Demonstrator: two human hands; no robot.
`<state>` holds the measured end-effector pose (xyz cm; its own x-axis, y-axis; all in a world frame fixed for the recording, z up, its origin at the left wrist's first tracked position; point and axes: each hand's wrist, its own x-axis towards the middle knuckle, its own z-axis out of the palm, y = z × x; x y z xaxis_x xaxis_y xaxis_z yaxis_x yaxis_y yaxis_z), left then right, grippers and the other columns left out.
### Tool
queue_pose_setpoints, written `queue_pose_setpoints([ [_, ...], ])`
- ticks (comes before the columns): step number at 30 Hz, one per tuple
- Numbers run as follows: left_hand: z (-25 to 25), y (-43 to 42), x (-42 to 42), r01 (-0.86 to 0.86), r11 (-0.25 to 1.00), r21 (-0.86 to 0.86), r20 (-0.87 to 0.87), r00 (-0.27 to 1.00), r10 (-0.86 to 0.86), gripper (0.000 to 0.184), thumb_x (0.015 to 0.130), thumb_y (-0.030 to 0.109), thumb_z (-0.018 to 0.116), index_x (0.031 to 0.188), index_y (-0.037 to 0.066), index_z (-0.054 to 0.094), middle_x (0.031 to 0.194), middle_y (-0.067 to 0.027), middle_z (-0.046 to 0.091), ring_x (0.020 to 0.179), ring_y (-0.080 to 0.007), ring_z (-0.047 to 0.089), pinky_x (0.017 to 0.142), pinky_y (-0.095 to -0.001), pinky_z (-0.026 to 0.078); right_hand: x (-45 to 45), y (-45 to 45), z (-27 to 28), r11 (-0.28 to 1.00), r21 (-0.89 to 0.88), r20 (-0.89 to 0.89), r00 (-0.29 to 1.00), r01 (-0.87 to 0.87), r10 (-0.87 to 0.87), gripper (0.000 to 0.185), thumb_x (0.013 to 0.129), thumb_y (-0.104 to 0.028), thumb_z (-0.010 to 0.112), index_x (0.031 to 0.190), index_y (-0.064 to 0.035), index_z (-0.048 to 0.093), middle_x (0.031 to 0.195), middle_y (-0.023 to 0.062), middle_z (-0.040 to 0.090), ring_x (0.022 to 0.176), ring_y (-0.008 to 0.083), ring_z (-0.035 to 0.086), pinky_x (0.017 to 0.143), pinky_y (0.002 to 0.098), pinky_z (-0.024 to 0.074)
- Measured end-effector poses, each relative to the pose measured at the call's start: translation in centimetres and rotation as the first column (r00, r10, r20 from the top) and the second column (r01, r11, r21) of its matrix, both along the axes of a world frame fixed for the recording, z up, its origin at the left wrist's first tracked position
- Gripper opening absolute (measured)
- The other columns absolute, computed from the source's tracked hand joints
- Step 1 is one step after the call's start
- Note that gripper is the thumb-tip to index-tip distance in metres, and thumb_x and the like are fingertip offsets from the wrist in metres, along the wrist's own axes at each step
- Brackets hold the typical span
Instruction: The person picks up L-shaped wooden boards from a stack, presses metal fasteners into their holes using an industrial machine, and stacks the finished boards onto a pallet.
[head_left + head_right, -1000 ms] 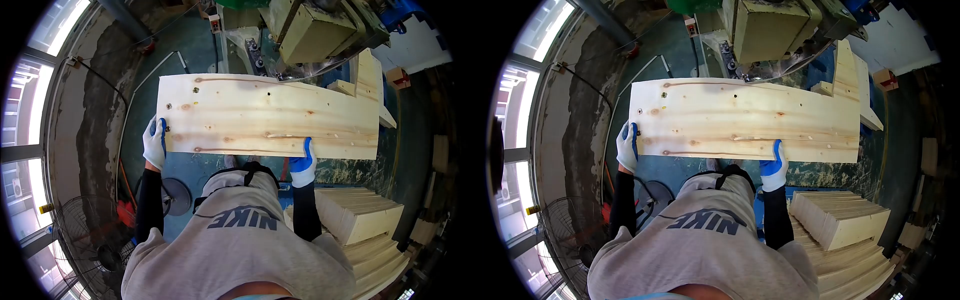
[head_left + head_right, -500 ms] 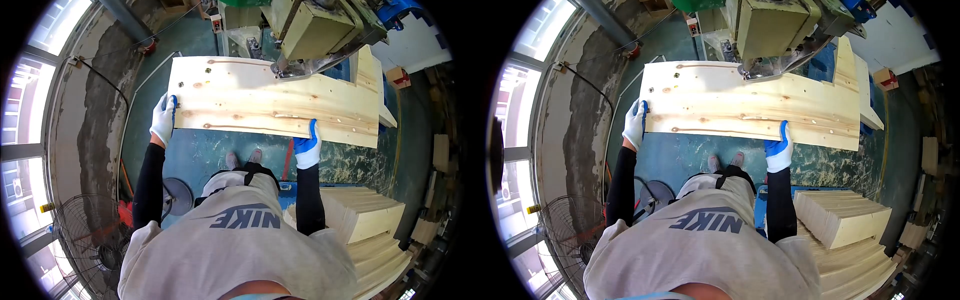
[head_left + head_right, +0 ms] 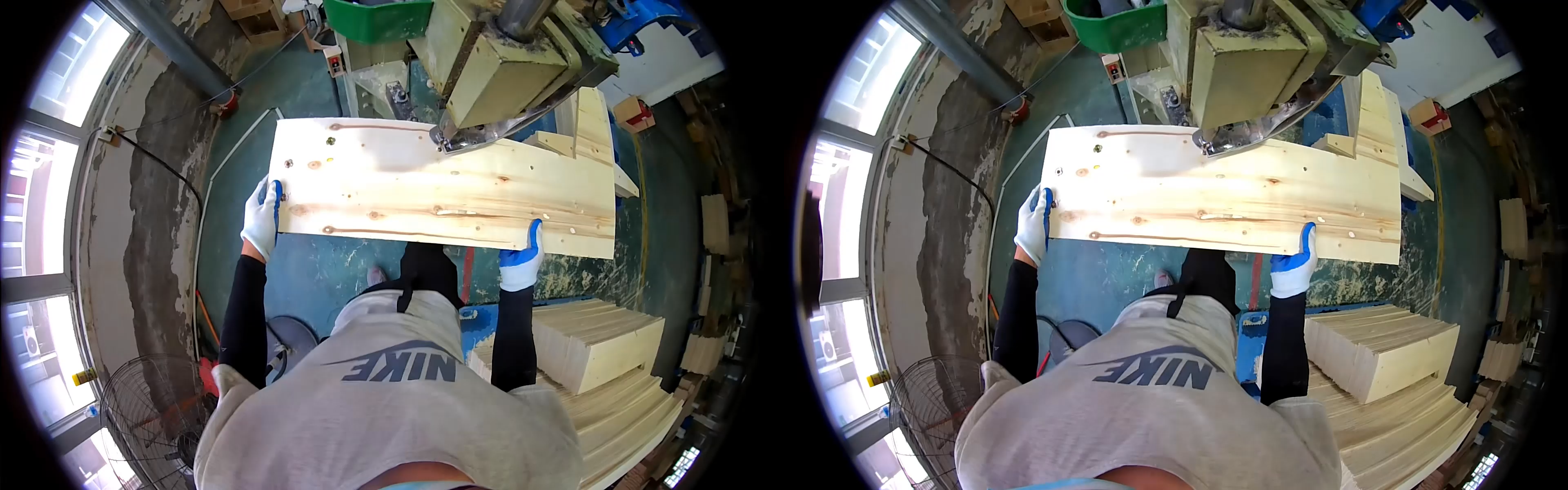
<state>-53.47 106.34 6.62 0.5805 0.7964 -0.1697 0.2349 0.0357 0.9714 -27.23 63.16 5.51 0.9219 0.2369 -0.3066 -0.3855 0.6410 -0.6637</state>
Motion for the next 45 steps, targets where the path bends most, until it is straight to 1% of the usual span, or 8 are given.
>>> queue_pose_setpoints([
  [16, 7.6, -2.8, -2.4, 0.079, 0.989, -0.125, 0.203, 0.978, -0.053, 0.042, 0.107, 0.02, 0.053, 0.139, -0.006, 0.053, 0.124, -0.0058, 0.065, 0.11, -0.0088, 0.059, 0.096, -0.0238, 0.046, -0.7, 0.0, 1.5, 0.993, 0.063, -0.029, 0.994, -0.104, 0.106, 0.051, 0.105, -0.038, 0.052, 0.144, -0.0056, 0.047, 0.139, 0.0091, 0.057, 0.127, 0.0231, 0.057, 0.107, 0.0393, 0.0481],
  [19, 6.7, -4.0, -8.5, 0.2, 0.851, -0.486, 0.577, 0.805, 0.14, 0.067, 0.105, 0.049, 0.047, 0.153, 0.004, 0.036, 0.143, -0.0146, 0.055, 0.129, -0.0271, 0.057, 0.108, -0.0396, 0.045, -3.7, 1.7, 1.3, 0.977, 0.112, -0.116, 0.974, -0.181, 0.193, 0.05, 0.105, -0.039, 0.052, 0.143, -0.0064, 0.049, 0.138, 0.0089, 0.059, 0.125, 0.0217, 0.059, 0.102, 0.0362, 0.0512],
  [22, -0.7, -7.1, -11.9, 0.444, 0.798, -0.407, 0.815, 0.571, 0.098, 0.077, 0.099, 0.064, 0.046, 0.157, 0.015, 0.03, 0.155, -0.0167, 0.043, 0.138, -0.0344, 0.048, 0.113, -0.0519, 0.04, -5.9, 5.1, 1.0, 0.949, 0.258, -0.133, 0.967, -0.178, 0.218, 0.045, 0.105, -0.036, 0.054, 0.139, -0.0067, 0.052, 0.136, 0.0075, 0.061, 0.123, 0.0195, 0.06, 0.1, 0.0343, 0.0523],
  [26, -1.2, -15.6, -3.5, 0.497, 0.776, -0.389, 0.818, 0.573, 0.042, 0.059, 0.105, 0.043, 0.046, 0.157, 0.021, 0.028, 0.156, -0.012, 0.041, 0.14, -0.0368, 0.044, 0.108, -0.068, 0.039, -8.6, 8.2, -0.4, 0.9, 0.371, -0.174, 0.935, -0.228, 0.308, 0.038, 0.105, -0.03, 0.055, 0.135, -0.0068, 0.055, 0.133, 0.0066, 0.063, 0.121, 0.0189, 0.061, 0.1, 0.0348, 0.0524],
  [29, -0.9, -15.8, 0.6, 0.335, 0.539, -0.773, 0.597, 0.671, 0.44, 0.047, 0.104, 0.031, 0.053, 0.146, 0.012, 0.042, 0.14, -0.0136, 0.056, 0.122, -0.035, 0.06, 0.095, -0.0567, 0.055, -9.5, 9.7, -0.6, 0.877, 0.406, -0.203, 0.911, -0.255, 0.359, 0.034, 0.105, -0.025, 0.055, 0.133, -0.0066, 0.057, 0.13, 0.0071, 0.065, 0.118, 0.0204, 0.063, 0.098, 0.0357, 0.0535],
  [31, 0.4, -15.9, 1.9, 0.133, 0.65, -0.749, 0.525, 0.718, 0.458, 0.044, 0.102, 0.024, 0.058, 0.142, 0.009, 0.045, 0.132, -0.013, 0.06, 0.115, -0.0331, 0.064, 0.09, -0.051, 0.059, -9.3, 10.0, -1.2, 0.842, 0.459, -0.211, 0.887, -0.281, 0.411, 0.032, 0.104, -0.024, 0.057, 0.131, -0.0064, 0.059, 0.129, 0.0067, 0.065, 0.117, 0.0208, 0.063, 0.098, 0.0362, 0.0531],
  [35, 2.2, -16.0, 2.2, 0.001, 0.747, -0.664, 0.537, 0.697, 0.476, 0.042, 0.098, 0.011, 0.063, 0.137, 0.007, 0.049, 0.121, -0.0116, 0.062, 0.107, -0.0293, 0.067, 0.083, -0.045, 0.063, -7.2, 5.8, 1.2, 0.886, 0.311, -0.149, 0.903, -0.343, 0.402, 0.04, 0.103, -0.029, 0.057, 0.136, -0.0074, 0.055, 0.132, 0.0091, 0.063, 0.12, 0.0242, 0.063, 0.099, 0.0379, 0.0543],
  [45, 2.2, -12.8, 2.4, 0.033, 0.809, -0.587, 0.578, 0.716, 0.391, 0.04, 0.1, 0.012, 0.06, 0.138, 0.007, 0.047, 0.126, -0.0137, 0.061, 0.112, -0.031, 0.065, 0.09, -0.047, 0.06, 3.5, -6.8, 2.9, 0.858, -0.474, 0.244, 0.966, 0.2, -0.091, 0.05, 0.101, -0.023, 0.062, 0.143, 0.0, 0.048, 0.132, 0.0089, 0.061, 0.119, 0.0188, 0.06, 0.101, 0.0329, 0.0499],
])
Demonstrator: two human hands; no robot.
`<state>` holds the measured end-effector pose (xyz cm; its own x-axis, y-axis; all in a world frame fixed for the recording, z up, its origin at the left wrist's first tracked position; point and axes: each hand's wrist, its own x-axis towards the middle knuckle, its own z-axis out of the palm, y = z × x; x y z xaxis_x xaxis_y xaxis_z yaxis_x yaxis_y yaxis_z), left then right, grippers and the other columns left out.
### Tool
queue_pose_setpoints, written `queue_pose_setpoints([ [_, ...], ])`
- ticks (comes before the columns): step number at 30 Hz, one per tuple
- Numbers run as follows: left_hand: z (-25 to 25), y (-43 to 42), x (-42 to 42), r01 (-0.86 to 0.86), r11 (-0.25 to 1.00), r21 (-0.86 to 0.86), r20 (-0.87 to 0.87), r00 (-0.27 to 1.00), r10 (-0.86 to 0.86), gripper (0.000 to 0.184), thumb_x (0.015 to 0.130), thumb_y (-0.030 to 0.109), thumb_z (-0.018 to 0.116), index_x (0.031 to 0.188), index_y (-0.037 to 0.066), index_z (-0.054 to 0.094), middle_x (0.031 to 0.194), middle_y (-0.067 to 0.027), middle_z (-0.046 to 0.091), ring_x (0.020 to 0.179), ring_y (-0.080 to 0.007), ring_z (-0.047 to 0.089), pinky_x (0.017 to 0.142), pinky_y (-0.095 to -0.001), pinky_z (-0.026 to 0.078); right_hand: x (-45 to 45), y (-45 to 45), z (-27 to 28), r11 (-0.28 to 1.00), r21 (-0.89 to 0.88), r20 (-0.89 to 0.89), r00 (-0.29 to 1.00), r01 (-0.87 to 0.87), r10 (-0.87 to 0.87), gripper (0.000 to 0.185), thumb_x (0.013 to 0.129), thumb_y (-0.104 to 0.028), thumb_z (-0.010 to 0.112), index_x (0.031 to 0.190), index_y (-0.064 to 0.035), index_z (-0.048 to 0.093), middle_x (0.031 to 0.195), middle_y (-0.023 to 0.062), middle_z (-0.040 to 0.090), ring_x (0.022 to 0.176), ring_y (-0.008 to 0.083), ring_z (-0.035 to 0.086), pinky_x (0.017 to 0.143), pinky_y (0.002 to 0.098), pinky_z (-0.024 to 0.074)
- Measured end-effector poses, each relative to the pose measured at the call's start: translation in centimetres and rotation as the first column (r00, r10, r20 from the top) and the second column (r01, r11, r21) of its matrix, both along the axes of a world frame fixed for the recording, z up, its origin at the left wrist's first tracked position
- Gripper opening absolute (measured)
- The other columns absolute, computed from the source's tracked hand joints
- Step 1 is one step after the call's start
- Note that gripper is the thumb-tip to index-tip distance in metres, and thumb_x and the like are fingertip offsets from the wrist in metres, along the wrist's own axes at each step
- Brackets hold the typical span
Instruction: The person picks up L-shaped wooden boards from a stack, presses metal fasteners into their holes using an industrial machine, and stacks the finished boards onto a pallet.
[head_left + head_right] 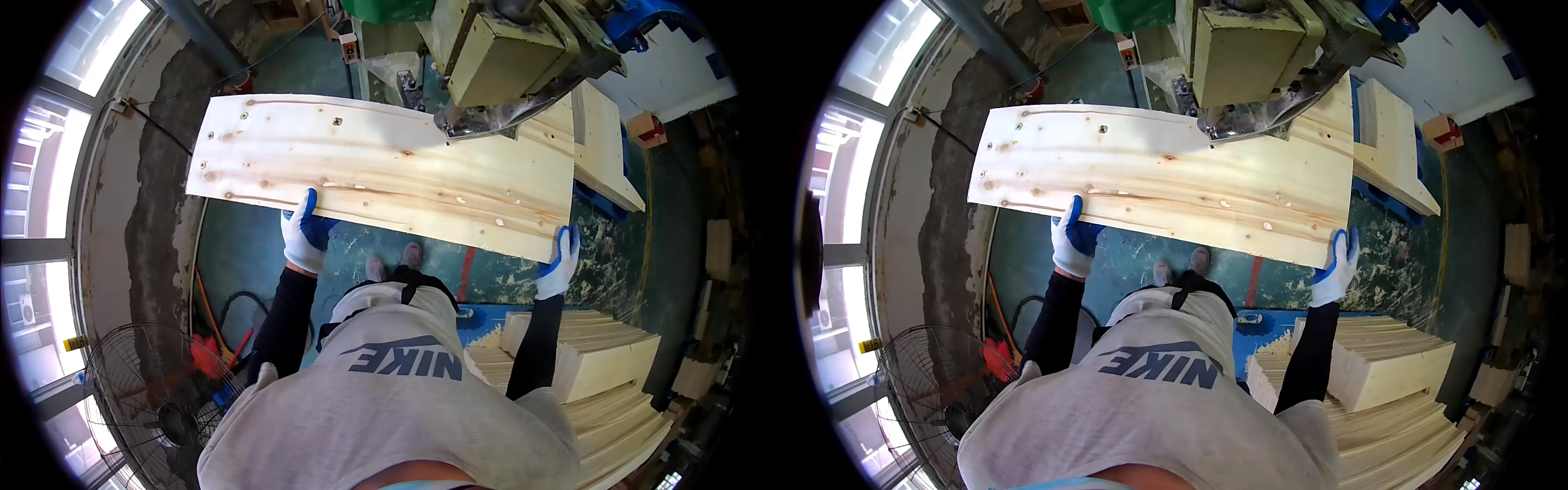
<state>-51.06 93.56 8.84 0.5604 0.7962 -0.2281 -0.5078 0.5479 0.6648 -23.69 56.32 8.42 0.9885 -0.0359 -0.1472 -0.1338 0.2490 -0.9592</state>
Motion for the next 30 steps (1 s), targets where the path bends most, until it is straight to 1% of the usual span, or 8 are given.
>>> queue_pose_setpoints([
  [2, -0.4, 0.4, 0.3, 0.013, 1.0, -0.001, 0.009, 1.0, -0.013, 0.041, 0.1, 0.012, 0.06, 0.138, 0.007, 0.048, 0.126, -0.0136, 0.061, 0.112, -0.0309, 0.065, 0.091, -0.0475, 0.059, 1.2, -0.2, 0.0, 0.982, -0.069, 0.011, 0.984, -0.177, 0.178, 0.05, 0.1, -0.017, 0.064, 0.144, 0.0016, 0.049, 0.133, 0.0078, 0.061, 0.118, 0.0165, 0.059, 0.1, 0.0306, 0.0486],
  [3, -0.8, 0.7, 0.5, 0.023, 1.0, -0.011, 0.006, 1.0, -0.023, 0.041, 0.1, 0.012, 0.06, 0.139, 0.007, 0.048, 0.127, -0.0134, 0.061, 0.113, -0.0308, 0.065, 0.092, -0.0477, 0.059, 1.8, -0.1, -0.5, 0.985, -0.064, 0.04, 0.986, -0.159, 0.161, 0.046, 0.099, -0.009, 0.064, 0.142, 0.0026, 0.052, 0.136, 0.0084, 0.06, 0.119, 0.016, 0.058, 0.1, 0.0294, 0.0475],
  [8, -1.1, 2.2, 0.4, 0.057, 0.998, -0.039, -0.086, 0.994, -0.061, 0.046, 0.099, 0.011, 0.061, 0.142, 0.012, 0.046, 0.13, -0.0116, 0.059, 0.117, -0.0299, 0.063, 0.088, -0.046, 0.06, 2.0, 0.2, -1.7, 0.987, -0.08, 0.023, 0.99, -0.136, 0.139, 0.049, 0.099, -0.005, 0.061, 0.145, 0.003, 0.048, 0.14, 0.0099, 0.058, 0.121, 0.0162, 0.058, 0.104, 0.028, 0.0453],
  [15, -2.4, 1.9, 0.8, 0.017, 0.999, -0.035, -0.008, 1.0, -0.017, 0.047, 0.099, 0.011, 0.061, 0.142, 0.011, 0.045, 0.129, -0.012, 0.059, 0.112, -0.03, 0.065, 0.09, -0.0461, 0.06, 0.7, 1.2, -1.5, 0.992, -0.095, 0.05, 0.995, -0.08, 0.085, 0.048, 0.1, -0.003, 0.06, 0.146, 0.0024, 0.049, 0.14, 0.0092, 0.058, 0.122, 0.0151, 0.057, 0.104, 0.0266, 0.0442],
  [20, -2.1, -2.5, 1.4, 0.207, 0.963, -0.171, 0.007, 0.978, -0.209, 0.044, 0.102, 0.017, 0.059, 0.142, 0.013, 0.042, 0.134, -0.0129, 0.057, 0.119, -0.0333, 0.061, 0.095, -0.0541, 0.055, 0.6, 1.2, -0.9, 0.992, -0.104, 0.067, 0.995, -0.069, 0.076, 0.047, 0.099, -0.004, 0.061, 0.144, 0.0036, 0.05, 0.138, 0.0078, 0.06, 0.117, 0.0144, 0.059, 0.099, 0.0249, 0.0465],
  [23, -1.2, -4.7, 3.2, 0.337, 0.931, -0.139, -0.044, 0.937, -0.345, 0.04, 0.102, 0.019, 0.059, 0.138, 0.007, 0.048, 0.127, -0.0118, 0.062, 0.112, -0.0288, 0.065, 0.091, -0.0458, 0.056, 0.7, 1.8, 1.1, 0.977, -0.198, 0.06, 0.994, -0.077, 0.091, 0.044, 0.098, -0.004, 0.062, 0.141, 0.0039, 0.053, 0.133, 0.0086, 0.063, 0.114, 0.0133, 0.061, 0.097, 0.0239, 0.0474],
  [26, -1.7, -4.8, 4.5, 0.372, 0.912, -0.172, -0.021, 0.924, -0.381, 0.035, 0.101, 0.02, 0.058, 0.131, 0.001, 0.055, 0.12, -0.0112, 0.066, 0.106, -0.0237, 0.067, 0.086, -0.037, 0.055, 1.3, 1.4, -0.1, 0.995, -0.093, 0.018, 0.999, -0.045, 0.046, 0.044, 0.097, -0.003, 0.063, 0.14, 0.0044, 0.054, 0.131, 0.0094, 0.064, 0.114, 0.0137, 0.061, 0.097, 0.0249, 0.0479],
  [30, -3.1, -4.4, 4.7, 0.383, 0.91, -0.161, -0.021, 0.92, -0.391, 0.04, 0.1, 0.023, 0.06, 0.134, 0.002, 0.054, 0.123, -0.0121, 0.065, 0.108, -0.0243, 0.067, 0.09, -0.0384, 0.056, 2.2, 1.0, -1.4, 0.993, -0.104, 0.021, 0.998, -0.063, 0.065, 0.05, 0.097, -0.001, 0.062, 0.145, 0.0044, 0.049, 0.138, 0.0105, 0.059, 0.121, 0.0169, 0.059, 0.102, 0.0257, 0.0472],
])
